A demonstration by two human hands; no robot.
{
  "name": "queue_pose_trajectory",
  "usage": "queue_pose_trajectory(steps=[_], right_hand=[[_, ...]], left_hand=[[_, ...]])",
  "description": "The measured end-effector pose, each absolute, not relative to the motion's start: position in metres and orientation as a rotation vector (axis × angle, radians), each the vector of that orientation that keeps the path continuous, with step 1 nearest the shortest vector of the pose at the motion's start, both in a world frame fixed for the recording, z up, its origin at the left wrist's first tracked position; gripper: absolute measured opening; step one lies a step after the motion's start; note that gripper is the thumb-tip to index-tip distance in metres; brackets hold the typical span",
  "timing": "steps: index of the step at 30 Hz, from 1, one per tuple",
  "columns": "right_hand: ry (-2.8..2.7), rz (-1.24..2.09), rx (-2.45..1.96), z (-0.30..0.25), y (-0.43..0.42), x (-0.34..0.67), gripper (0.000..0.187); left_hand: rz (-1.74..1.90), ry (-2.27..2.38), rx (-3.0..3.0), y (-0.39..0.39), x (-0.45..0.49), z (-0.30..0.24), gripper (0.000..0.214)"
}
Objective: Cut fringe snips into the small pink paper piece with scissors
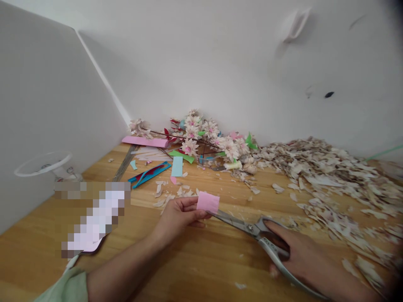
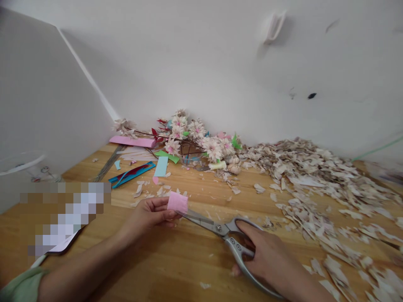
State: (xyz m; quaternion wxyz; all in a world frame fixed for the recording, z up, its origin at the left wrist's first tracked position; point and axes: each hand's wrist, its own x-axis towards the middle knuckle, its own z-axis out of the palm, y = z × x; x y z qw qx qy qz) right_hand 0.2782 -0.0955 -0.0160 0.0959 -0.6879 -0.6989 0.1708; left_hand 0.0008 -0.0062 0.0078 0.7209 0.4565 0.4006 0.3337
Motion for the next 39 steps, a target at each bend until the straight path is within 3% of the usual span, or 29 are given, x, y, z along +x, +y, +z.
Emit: queue_pose_trajectory(steps=[8,33,39], right_hand=[[-2.063,0.509,-2.108,-0.0072,-0.0956,0.2695,0.041],[-2.060,0.590,-2.094,-0.0093,-0.0943,0.2715,0.043],[-2.003,0.627,-2.184,-0.0111,-0.0912,0.2715,0.063]], left_hand=[[0.765,0.902,0.991,-0.0062,0.0023,0.0063,0.049],[0.774,0.910,0.979,-0.0065,0.0025,0.0083,0.046],[0.778,0.914,0.965,-0.0066,0.0028,0.0076,0.047]])
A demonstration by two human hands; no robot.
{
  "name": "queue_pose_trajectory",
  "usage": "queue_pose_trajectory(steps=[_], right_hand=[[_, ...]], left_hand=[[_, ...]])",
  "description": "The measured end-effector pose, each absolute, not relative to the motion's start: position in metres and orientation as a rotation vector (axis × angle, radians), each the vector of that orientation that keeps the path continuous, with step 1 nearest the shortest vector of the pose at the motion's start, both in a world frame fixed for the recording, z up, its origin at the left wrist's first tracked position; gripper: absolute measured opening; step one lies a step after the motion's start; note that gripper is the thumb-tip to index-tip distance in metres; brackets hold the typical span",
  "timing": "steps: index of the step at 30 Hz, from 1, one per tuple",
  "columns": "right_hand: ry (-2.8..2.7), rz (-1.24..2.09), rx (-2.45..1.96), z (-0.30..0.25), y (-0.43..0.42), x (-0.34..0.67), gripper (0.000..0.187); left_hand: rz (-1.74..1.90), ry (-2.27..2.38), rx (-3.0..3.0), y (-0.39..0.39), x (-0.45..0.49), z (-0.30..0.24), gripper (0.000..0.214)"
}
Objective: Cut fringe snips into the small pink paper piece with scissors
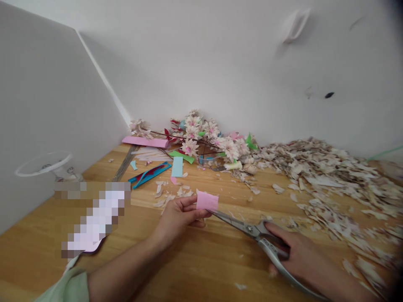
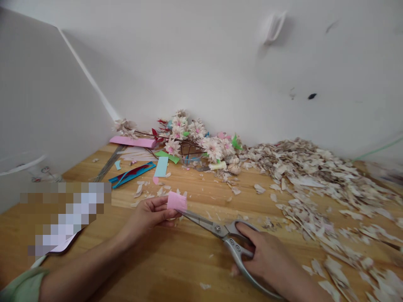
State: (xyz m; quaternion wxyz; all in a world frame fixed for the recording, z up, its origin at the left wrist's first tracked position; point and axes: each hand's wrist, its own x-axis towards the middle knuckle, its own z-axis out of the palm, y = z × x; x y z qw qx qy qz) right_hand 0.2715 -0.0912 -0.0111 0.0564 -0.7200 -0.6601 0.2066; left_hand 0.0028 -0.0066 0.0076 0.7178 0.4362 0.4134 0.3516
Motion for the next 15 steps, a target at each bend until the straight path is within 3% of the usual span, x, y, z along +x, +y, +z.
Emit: queue_pose_trajectory(steps=[11,15], right_hand=[[-1.977,0.628,-2.123,-0.0142,-0.0921,0.2744,0.041],[-1.977,0.634,-2.098,-0.0171,-0.0916,0.2775,0.044]], left_hand=[[0.779,0.885,0.939,-0.0077,0.0023,0.0093,0.045],[0.776,0.877,0.929,-0.0089,0.0021,0.0100,0.045]])
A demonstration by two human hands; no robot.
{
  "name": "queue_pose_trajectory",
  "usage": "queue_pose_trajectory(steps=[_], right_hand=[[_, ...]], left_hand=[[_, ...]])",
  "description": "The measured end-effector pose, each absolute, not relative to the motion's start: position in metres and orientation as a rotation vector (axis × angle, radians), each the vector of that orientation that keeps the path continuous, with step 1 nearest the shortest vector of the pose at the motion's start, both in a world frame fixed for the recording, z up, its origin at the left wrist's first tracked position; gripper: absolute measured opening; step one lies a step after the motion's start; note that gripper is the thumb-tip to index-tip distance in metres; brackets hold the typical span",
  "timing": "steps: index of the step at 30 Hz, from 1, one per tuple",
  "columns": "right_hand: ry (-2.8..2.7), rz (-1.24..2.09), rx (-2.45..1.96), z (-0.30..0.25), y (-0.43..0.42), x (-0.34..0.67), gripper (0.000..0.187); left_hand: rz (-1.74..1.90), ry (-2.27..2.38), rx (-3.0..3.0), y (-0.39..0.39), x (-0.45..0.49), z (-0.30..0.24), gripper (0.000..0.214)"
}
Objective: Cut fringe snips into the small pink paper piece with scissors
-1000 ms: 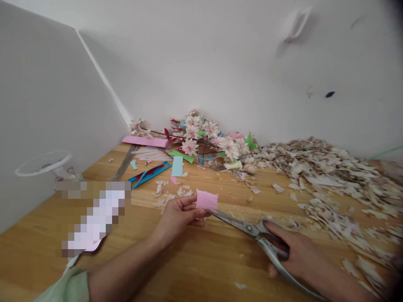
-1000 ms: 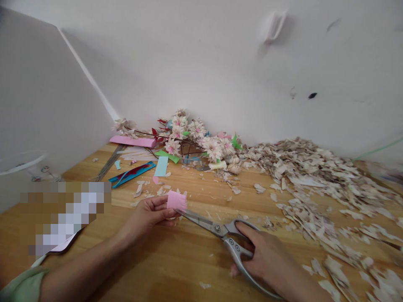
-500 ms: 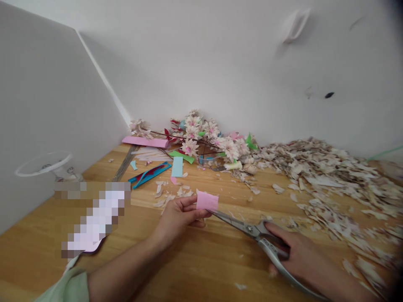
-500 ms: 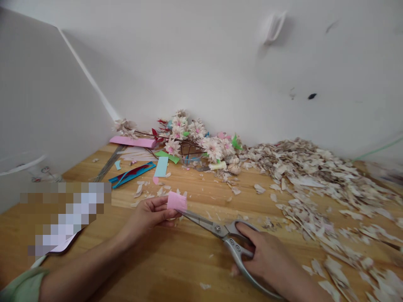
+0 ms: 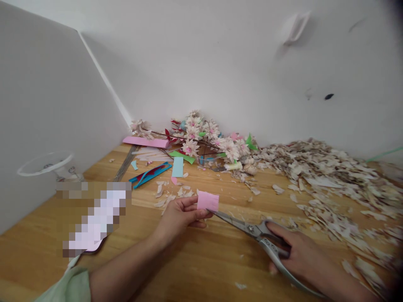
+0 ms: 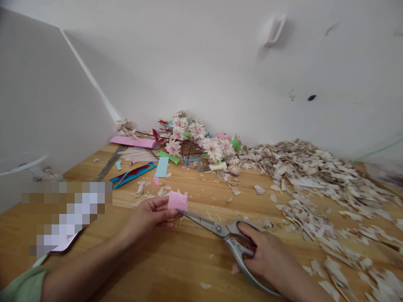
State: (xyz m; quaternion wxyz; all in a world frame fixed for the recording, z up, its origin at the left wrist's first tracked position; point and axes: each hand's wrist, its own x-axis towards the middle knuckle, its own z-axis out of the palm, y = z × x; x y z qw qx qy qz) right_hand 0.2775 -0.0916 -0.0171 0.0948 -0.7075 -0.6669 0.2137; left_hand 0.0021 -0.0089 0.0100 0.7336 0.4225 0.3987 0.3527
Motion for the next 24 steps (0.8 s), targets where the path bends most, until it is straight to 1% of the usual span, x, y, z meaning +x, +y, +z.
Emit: queue_pose_trajectory(steps=[3,8,10,12,16,19,22,24], right_hand=[[-1.949,0.622,-2.113,-0.018,-0.091,0.279,0.050],[-1.997,0.623,-2.103,-0.012,-0.091,0.277,0.047],[-2.003,0.596,-2.081,-0.010,-0.091,0.278,0.051],[-1.953,0.591,-2.081,-0.010,-0.090,0.282,0.054],[-1.717,0.573,-2.060,-0.015,-0.087,0.291,0.052],[-1.526,0.561,-1.970,-0.015,-0.082,0.290,0.045],[-1.439,0.700,-1.822,-0.009,-0.078,0.281,0.031],[-1.405,0.814,-1.707,-0.004,-0.078,0.273,0.026]], left_hand=[[0.776,0.868,0.935,-0.009,0.002,0.009,0.043],[0.783,0.853,0.937,-0.008,0.003,0.007,0.042],[0.791,0.867,0.925,-0.008,0.003,0.007,0.042],[0.808,0.890,0.914,-0.007,0.003,0.007,0.041],[0.784,0.876,0.906,-0.008,0.002,0.005,0.039],[0.677,0.843,0.908,-0.010,0.004,0.003,0.036],[0.580,0.826,0.926,-0.011,0.006,0.002,0.037],[0.555,0.824,0.944,-0.011,0.007,0.001,0.038]])
